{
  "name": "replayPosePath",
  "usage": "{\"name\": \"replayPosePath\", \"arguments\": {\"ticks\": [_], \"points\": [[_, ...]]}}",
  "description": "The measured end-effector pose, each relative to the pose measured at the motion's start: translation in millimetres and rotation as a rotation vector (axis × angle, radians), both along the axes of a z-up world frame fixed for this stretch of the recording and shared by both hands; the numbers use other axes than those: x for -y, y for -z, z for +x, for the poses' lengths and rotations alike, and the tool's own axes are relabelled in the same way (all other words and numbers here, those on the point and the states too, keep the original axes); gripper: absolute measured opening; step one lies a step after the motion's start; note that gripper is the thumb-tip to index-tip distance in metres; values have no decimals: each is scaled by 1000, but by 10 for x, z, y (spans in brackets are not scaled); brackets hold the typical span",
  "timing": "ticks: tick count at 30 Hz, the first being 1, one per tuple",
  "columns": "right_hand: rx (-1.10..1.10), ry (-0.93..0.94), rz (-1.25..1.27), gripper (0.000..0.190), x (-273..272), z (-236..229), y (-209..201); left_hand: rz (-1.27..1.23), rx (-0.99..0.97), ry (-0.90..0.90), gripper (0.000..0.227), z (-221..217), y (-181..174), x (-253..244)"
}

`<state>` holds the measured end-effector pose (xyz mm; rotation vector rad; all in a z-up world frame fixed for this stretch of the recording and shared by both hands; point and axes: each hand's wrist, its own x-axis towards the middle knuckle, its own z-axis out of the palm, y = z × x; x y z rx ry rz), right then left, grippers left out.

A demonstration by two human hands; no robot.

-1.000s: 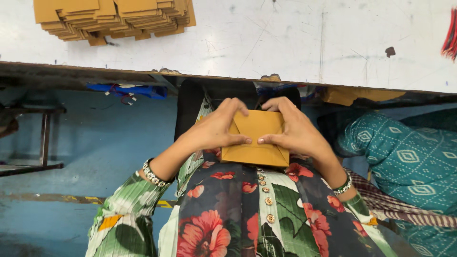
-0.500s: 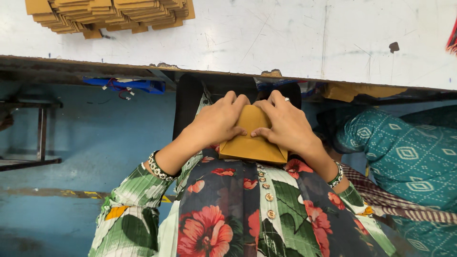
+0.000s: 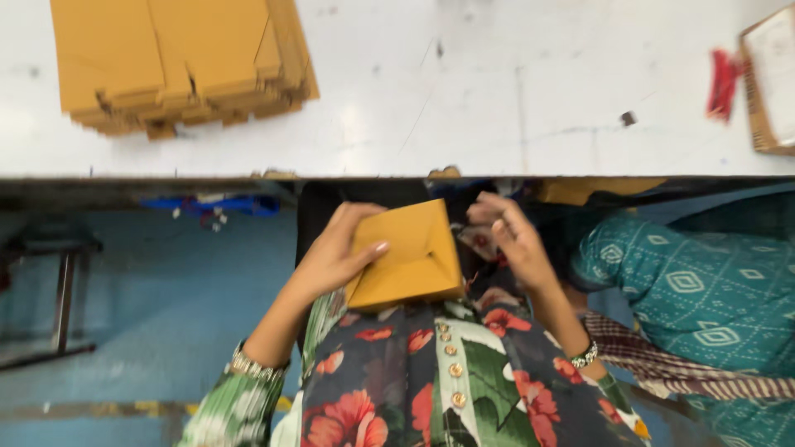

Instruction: The person folds flat cardboard pieces into small boxes by hand. She then places a plastic-wrapped electronic device into each box and closes the flaps. The finished boxes are stacked on the table.

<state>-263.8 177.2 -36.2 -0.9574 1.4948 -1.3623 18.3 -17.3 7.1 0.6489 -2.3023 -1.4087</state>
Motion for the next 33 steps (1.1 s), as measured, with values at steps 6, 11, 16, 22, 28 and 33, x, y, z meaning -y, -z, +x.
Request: {"name": "replayPosePath", "arguments": {"ticks": [6, 11, 16, 22, 28, 33], "points": [[-173, -274, 127, 69, -50, 146, 662, 539, -199, -131, 32, 391, 303, 30], [586, -166, 0, 111, 182, 258, 128, 544, -428, -246, 28, 565, 124, 99], [30, -26, -296, 82, 286, -121, -1091, 425, -689, -378, 34, 388, -289, 313], [-1366, 318, -477, 62, 450, -528, -1903, -480, -208, -671, 36, 328, -486, 948], [-1561, 315, -47, 49, 1053, -1074, -1475, -872, 60, -711, 45, 353, -350, 1770], [-1442, 453, -49, 83, 1010, -1299, -1280, -910, 297, -588, 42, 376, -317, 2123]]}}
